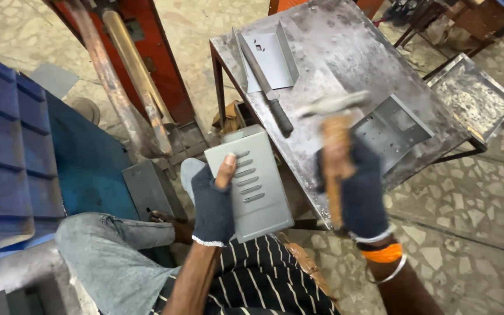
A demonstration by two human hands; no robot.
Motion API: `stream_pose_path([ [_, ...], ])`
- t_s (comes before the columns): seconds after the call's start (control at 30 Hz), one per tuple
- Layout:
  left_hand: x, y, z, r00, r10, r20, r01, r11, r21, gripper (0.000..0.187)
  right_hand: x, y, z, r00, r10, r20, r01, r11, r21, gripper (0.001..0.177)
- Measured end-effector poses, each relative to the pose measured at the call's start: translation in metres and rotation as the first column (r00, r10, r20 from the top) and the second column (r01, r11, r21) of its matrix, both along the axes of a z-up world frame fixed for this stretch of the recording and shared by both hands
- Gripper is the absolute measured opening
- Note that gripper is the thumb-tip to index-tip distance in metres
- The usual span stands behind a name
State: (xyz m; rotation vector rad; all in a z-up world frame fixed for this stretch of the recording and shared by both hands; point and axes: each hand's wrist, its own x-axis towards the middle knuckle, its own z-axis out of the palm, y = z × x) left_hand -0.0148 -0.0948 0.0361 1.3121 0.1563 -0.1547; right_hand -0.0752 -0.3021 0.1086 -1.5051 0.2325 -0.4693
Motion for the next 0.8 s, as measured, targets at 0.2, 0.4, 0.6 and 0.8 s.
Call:
stream_pose_path([
  [0.2,0.005,0.005,0.006,1.0,-0.003,0.009,0.004,0.996,-0.085,0.047,-0.003,0.016,-0.013,0.963,0.087,-0.256,-0.159,0.948,-0.275,0.03],
  [0.4,0.006,0.002,-0.004,0.998,-0.058,0.024,0.059,0.998,-0.03,0.045,-0.007,0.012,-0.004,0.988,0.046,-0.147,-0.045,0.999,0.012,0.03],
  [0.6,0.009,0.001,-0.005,0.999,-0.036,0.022,0.037,0.997,-0.062,0.047,-0.014,0.011,-0.017,0.951,0.126,-0.284,-0.183,0.966,-0.185,0.031],
  [0.8,0.033,0.0,-0.006,1.0,-0.004,0.028,0.013,0.951,-0.309,0.044,-0.058,0.001,-0.007,0.877,0.172,-0.449,-0.244,0.964,-0.108,0.037],
])
